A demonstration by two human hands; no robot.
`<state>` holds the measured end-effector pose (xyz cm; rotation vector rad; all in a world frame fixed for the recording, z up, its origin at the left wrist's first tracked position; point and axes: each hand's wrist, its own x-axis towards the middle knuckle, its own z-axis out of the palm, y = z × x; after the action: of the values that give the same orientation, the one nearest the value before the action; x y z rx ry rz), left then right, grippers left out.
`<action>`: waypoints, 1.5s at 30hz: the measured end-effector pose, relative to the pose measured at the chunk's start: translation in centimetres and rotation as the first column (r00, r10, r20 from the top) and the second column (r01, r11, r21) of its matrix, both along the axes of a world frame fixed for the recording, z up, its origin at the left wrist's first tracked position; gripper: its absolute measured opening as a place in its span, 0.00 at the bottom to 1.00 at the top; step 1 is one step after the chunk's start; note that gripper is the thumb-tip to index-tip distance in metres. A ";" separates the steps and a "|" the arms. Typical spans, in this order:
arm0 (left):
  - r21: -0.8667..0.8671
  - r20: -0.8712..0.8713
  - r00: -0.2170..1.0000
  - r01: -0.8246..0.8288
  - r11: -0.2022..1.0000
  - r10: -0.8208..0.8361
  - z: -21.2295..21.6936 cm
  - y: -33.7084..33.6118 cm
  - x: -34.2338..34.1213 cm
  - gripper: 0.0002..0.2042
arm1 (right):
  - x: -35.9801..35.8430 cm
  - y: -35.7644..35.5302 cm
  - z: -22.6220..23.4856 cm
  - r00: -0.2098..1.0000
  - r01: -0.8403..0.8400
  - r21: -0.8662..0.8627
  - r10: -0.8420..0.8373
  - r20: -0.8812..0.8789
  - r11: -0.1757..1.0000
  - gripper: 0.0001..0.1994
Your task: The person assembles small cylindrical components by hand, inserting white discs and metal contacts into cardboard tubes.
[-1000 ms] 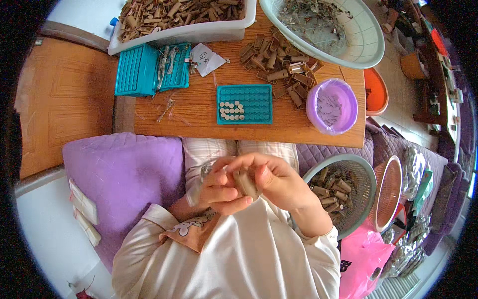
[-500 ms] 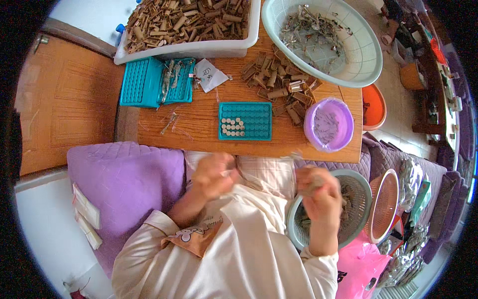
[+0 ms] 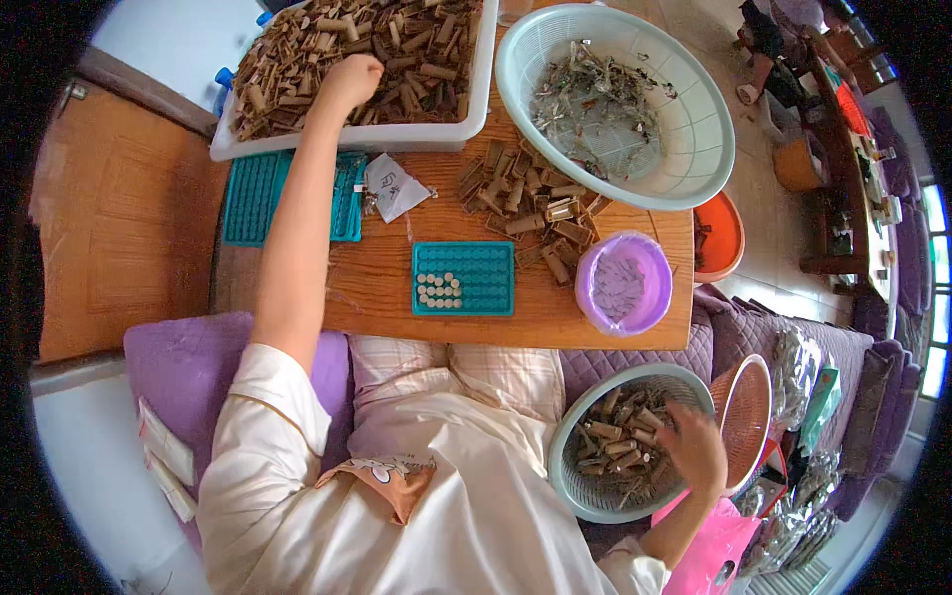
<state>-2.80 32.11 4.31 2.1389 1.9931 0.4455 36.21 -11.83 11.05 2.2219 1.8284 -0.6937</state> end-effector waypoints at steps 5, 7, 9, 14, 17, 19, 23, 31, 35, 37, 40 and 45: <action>-0.331 -0.245 0.968 -0.031 0.943 -0.054 0.0 2.0 4.4 0.09 | -1.9 12.1 2.4 0.959 -0.021 0.328 0.112 -0.261 0.944 0.12; -0.331 -0.269 0.962 -0.046 0.943 -0.048 0.3 1.7 4.1 0.09 | -2.9 18.0 2.1 0.894 0.084 0.424 0.120 -0.432 0.902 0.08; -0.365 -0.296 0.952 -0.041 0.930 -0.074 0.6 1.4 5.0 0.10 | -2.1 24.0 0.8 0.856 0.019 0.436 0.211 -0.472 0.900 0.10; -0.380 -0.277 0.959 -0.056 0.923 -0.056 -0.7 1.4 5.3 0.13 | 0.1 35.0 -5.1 0.957 -0.148 0.211 0.194 -0.216 0.966 0.11; -0.236 -0.207 0.978 -0.060 0.970 0.011 -1.7 1.7 4.5 0.15 | -1.9 36.6 -6.1 0.987 0.162 -0.130 -0.162 0.011 0.978 0.11; -0.338 -0.223 0.974 -0.114 0.934 0.039 -1.4 2.1 5.0 0.16 | -0.1 37.2 -7.7 0.999 -0.024 -0.041 0.022 -0.049 0.999 0.10; -0.330 -0.131 0.991 -0.069 0.941 0.026 -0.9 2.3 4.8 0.14 | 3.0 37.5 -8.9 0.971 -0.023 0.143 0.057 -0.232 0.989 0.08; -0.070 0.759 0.649 0.164 0.984 -0.054 2.9 -0.3 2.0 0.14 | 0.1 32.7 -0.6 0.504 0.498 0.248 -0.045 -0.862 0.831 0.10; 0.048 0.987 0.142 0.159 0.986 -0.071 5.4 -6.3 4.4 0.08 | -0.7 30.6 1.2 0.191 0.527 0.145 0.049 -0.980 0.838 0.10; 0.052 0.984 -0.177 0.198 0.979 -0.017 5.6 -10.2 6.7 0.06 | -1.7 29.3 1.8 0.024 0.529 0.114 0.119 -0.993 0.841 0.11; -0.102 0.925 -0.316 0.330 0.938 0.212 6.2 -16.7 9.8 0.07 | -3.9 27.1 2.4 -0.064 0.502 0.104 0.157 -0.986 0.858 0.12; -0.030 0.864 -0.443 0.432 0.901 0.241 3.7 -22.3 12.2 0.14 | -8.8 22.8 2.4 -0.104 0.473 0.109 0.178 -0.979 0.874 0.15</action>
<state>9.44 9.81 7.98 0.5916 0.4554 1.1670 27.42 11.00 13.41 2.1336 2.2782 -3.0959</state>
